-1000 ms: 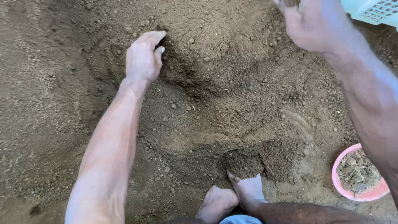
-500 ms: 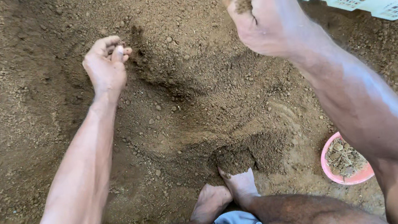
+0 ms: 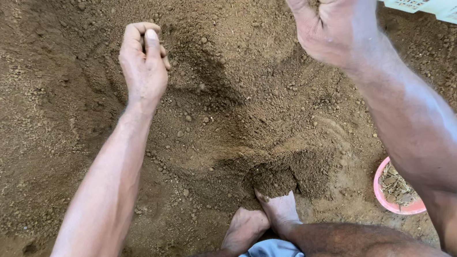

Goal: The person repeatedly makes small indentations in loose soil with their fingers, places small seed-like items into the indentations, and covers them with soil. A small hand hoe and a plastic basket are visible nearby.

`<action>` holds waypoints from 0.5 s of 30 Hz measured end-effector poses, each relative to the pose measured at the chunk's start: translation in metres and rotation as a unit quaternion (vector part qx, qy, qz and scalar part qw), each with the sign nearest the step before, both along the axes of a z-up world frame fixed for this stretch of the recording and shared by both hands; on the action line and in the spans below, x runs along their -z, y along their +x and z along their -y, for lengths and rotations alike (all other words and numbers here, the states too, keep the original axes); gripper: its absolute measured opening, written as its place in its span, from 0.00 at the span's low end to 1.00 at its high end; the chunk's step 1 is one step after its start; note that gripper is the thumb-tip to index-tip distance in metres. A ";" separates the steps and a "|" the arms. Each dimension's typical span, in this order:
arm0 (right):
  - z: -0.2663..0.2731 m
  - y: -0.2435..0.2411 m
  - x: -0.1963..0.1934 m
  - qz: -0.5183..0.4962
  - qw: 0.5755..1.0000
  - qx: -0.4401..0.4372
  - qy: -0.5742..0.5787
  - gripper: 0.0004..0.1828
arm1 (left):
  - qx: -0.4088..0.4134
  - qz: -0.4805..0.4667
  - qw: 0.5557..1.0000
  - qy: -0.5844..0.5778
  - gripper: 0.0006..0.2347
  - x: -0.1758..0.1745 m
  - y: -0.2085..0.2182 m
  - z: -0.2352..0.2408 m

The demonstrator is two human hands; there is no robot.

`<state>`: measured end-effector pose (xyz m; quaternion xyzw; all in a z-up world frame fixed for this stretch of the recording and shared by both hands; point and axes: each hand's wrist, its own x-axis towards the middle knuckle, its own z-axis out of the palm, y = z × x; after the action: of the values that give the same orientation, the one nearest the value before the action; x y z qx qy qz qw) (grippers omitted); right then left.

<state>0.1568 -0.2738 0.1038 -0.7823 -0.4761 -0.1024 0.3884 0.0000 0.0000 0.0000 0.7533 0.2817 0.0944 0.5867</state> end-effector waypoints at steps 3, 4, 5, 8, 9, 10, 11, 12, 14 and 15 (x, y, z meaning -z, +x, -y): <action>0.012 -0.004 0.008 -0.137 0.989 -0.019 0.045 0.13 | 0.020 -0.012 0.999 -0.030 0.06 -0.002 -0.004 0.009; 0.017 -0.007 0.009 -0.147 0.988 -0.025 0.046 0.13 | 0.029 -0.005 0.999 -0.032 0.05 -0.002 -0.004 0.012; 0.022 -0.010 0.008 -0.158 0.986 -0.031 0.048 0.13 | 0.039 0.003 0.999 -0.034 0.05 -0.002 -0.004 0.014; 0.029 -0.017 0.001 -0.189 0.979 -0.049 0.053 0.17 | 0.062 0.038 0.997 -0.016 0.05 -0.002 -0.004 0.021; 0.030 -0.019 -0.002 -0.200 0.977 -0.055 0.054 0.19 | 0.070 0.051 0.996 -0.007 0.06 -0.003 -0.005 0.024; 0.031 -0.020 -0.005 -0.201 0.977 -0.023 0.062 0.17 | 0.072 0.049 0.996 -0.009 0.06 -0.003 -0.006 0.027; 0.032 -0.021 -0.006 -0.202 0.977 0.009 0.070 0.15 | 0.075 0.048 0.996 -0.011 0.06 -0.003 -0.006 0.029; 0.033 -0.023 -0.005 -0.203 0.975 0.041 0.078 0.14 | 0.078 0.046 0.996 -0.013 0.06 -0.004 -0.007 0.032; 0.034 -0.027 0.005 -0.191 0.973 0.081 0.104 0.13 | 0.087 0.051 0.995 -0.018 0.05 -0.006 -0.007 0.035; 0.038 -0.029 0.012 -0.183 0.971 0.102 0.116 0.14 | 0.092 0.055 0.994 -0.021 0.05 -0.007 -0.007 0.039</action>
<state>0.1282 -0.3113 0.0921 -0.7819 -0.2994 -0.0505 0.5445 -0.0069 -0.0386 0.0074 0.7576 0.1803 0.0751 0.6228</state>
